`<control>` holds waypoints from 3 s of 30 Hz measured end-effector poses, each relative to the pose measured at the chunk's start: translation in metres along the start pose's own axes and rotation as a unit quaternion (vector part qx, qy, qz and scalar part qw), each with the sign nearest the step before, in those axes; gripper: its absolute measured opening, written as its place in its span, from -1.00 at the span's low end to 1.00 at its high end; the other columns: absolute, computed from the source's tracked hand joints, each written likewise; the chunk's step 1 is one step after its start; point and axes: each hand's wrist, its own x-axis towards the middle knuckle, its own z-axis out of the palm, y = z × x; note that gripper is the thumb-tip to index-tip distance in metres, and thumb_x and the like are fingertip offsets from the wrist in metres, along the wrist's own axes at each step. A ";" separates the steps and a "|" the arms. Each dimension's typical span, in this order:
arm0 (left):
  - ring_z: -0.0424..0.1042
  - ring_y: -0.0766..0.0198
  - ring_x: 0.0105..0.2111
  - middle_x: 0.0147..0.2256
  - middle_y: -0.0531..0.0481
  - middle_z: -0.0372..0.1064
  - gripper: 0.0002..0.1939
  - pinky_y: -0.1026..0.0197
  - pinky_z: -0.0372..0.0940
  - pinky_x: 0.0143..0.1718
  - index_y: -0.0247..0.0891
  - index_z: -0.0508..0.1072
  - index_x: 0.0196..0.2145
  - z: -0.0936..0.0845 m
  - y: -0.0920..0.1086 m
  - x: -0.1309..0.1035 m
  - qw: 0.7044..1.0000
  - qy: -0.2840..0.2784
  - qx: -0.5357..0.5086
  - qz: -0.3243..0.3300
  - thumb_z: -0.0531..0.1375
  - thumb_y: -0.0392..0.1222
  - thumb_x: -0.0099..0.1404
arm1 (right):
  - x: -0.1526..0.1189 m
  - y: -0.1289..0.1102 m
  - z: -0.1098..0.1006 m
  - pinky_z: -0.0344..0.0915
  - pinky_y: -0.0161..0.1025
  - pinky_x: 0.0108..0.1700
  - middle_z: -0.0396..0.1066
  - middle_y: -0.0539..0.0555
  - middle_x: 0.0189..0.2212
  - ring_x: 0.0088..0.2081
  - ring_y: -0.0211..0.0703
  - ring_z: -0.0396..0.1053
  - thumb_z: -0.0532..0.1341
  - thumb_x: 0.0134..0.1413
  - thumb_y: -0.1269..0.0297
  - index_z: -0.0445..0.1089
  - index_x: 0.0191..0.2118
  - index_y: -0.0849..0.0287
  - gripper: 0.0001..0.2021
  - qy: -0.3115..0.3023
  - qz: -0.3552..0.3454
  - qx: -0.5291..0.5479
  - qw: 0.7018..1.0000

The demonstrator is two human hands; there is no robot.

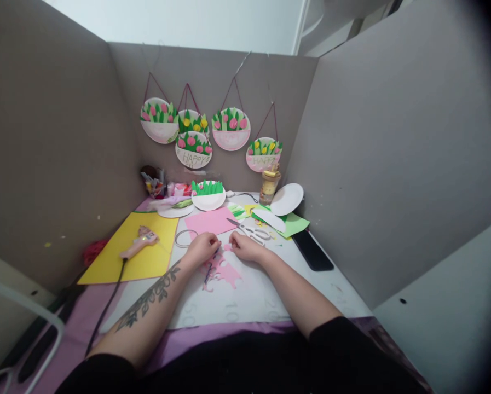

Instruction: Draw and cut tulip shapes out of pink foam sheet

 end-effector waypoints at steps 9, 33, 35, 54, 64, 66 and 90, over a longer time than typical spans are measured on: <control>0.37 0.26 -0.50 -0.49 0.01 0.46 -0.70 0.28 0.16 -0.45 -0.27 0.51 -0.36 0.007 0.011 -0.005 0.991 -0.054 -0.117 -0.016 0.11 -0.02 0.14 | -0.001 -0.012 -0.001 0.15 -0.32 -0.39 0.27 -0.09 -0.49 -0.46 -0.27 0.24 0.07 -0.13 0.50 0.15 -0.33 0.13 -0.81 0.078 -0.039 0.126 0.988; 0.24 0.33 -0.60 -0.59 0.03 0.34 -0.61 0.29 0.05 -0.56 -0.31 0.50 -0.47 0.015 0.008 -0.002 0.966 -0.079 -0.225 -0.095 0.03 0.03 0.19 | 0.011 -0.014 0.007 0.28 -0.27 -0.32 0.26 -0.05 -0.41 -0.38 -0.25 0.28 0.15 -0.22 0.43 0.13 -0.33 0.12 -0.76 0.204 -0.014 0.313 0.927; 0.15 0.39 -0.65 -0.61 0.05 0.29 -0.60 0.31 0.00 -0.60 -0.32 0.50 -0.42 0.014 0.009 -0.003 0.932 -0.112 -0.326 -0.112 0.05 0.06 0.17 | 0.010 -0.023 0.005 0.28 -0.26 -0.30 0.24 -0.04 -0.41 -0.37 -0.24 0.27 0.15 -0.17 0.41 0.14 -0.33 0.12 -0.79 0.225 -0.046 0.314 0.921; 0.34 0.28 -0.47 -0.49 0.00 0.42 -0.73 0.27 0.21 -0.39 -0.33 0.48 -0.46 0.006 0.017 0.002 0.953 0.069 -0.289 -0.065 0.13 -0.05 0.05 | 0.003 -0.036 -0.004 0.20 -0.21 -0.19 0.33 0.06 -0.33 -0.21 -0.15 0.29 0.20 -0.04 0.31 0.35 -0.46 0.15 -0.94 0.244 -0.051 0.167 0.954; 0.33 0.29 -0.47 -0.49 -0.01 0.43 -0.70 0.29 0.19 -0.42 -0.35 0.52 -0.42 0.003 0.026 -0.003 0.947 0.069 -0.306 -0.073 0.16 -0.03 0.10 | 0.006 -0.031 0.000 0.17 -0.15 -0.09 0.32 0.06 -0.31 -0.19 -0.14 0.27 0.22 -0.05 0.31 0.38 -0.46 0.16 -0.94 0.266 -0.042 0.143 0.952; 0.32 0.30 -0.48 -0.50 -0.01 0.42 -0.69 0.29 0.19 -0.43 -0.36 0.51 -0.42 0.003 0.027 -0.004 0.945 0.065 -0.312 -0.072 0.17 -0.02 0.10 | 0.006 -0.031 0.000 0.17 -0.16 -0.09 0.31 0.06 -0.31 -0.19 -0.14 0.27 0.22 -0.05 0.31 0.38 -0.46 0.16 -0.94 0.265 -0.035 0.141 0.953; 0.37 0.25 -0.44 -0.46 -0.05 0.48 -0.71 0.26 0.22 -0.37 -0.35 0.54 -0.40 0.011 0.020 -0.002 0.945 0.095 -0.308 -0.055 0.17 -0.06 0.10 | 0.009 -0.028 0.010 0.26 -0.24 -0.26 0.39 0.04 -0.35 -0.35 -0.19 0.32 0.28 -0.15 0.20 0.38 -0.33 0.20 -0.77 0.260 0.066 0.247 0.931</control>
